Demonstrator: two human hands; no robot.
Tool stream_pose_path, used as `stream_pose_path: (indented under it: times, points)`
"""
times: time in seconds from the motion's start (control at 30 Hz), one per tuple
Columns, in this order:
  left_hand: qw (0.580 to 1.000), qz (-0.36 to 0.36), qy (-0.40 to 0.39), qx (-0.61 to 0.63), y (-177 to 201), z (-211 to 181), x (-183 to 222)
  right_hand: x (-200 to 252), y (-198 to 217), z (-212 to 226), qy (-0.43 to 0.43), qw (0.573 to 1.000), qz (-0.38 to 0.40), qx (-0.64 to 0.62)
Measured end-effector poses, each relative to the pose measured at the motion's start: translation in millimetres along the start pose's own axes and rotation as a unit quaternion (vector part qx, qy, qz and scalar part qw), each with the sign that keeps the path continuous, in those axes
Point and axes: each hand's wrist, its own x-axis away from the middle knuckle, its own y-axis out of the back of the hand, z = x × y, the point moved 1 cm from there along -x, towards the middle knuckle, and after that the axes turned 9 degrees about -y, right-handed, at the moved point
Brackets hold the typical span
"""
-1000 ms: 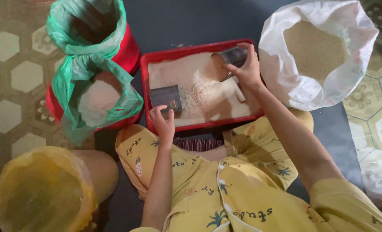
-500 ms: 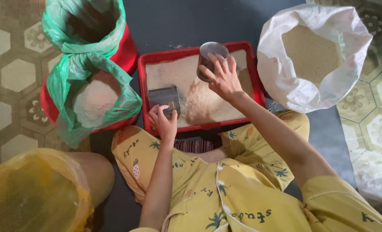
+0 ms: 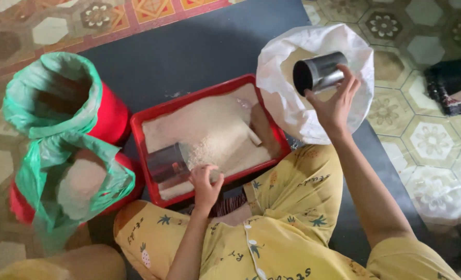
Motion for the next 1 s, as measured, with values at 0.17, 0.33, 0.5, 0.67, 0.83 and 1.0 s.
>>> stream_pose_path:
  times: [0.17,0.33,0.5,0.67,0.83,1.0]
  points:
    - [0.981,0.185,0.052,0.038,-58.2,-19.5,21.7,-35.1,-36.7,-58.0,-0.01,0.996,0.013,0.089]
    - [0.982,0.181,0.041,0.022,-58.9,-20.3,30.9,-82.1,-107.8,-105.6,0.08,0.956,0.047,0.28]
    - [0.979,0.197,0.044,-0.005,-63.9,-18.8,31.0,-101.1,-161.3,-178.9,0.178,0.835,0.139,0.502]
    - [0.983,0.181,0.024,-0.014,-73.3,-11.0,36.6,-64.7,-115.2,-169.6,0.289,0.775,0.222,0.516]
    - [0.986,0.167,-0.001,-0.017,-66.1,-16.4,33.1,-62.1,-81.2,-142.3,0.21,0.79,0.329,0.473]
    - [0.983,0.183,0.019,-0.005,-64.0,-20.7,31.6,-65.3,-55.9,-157.2,-0.104,0.871,0.402,0.264]
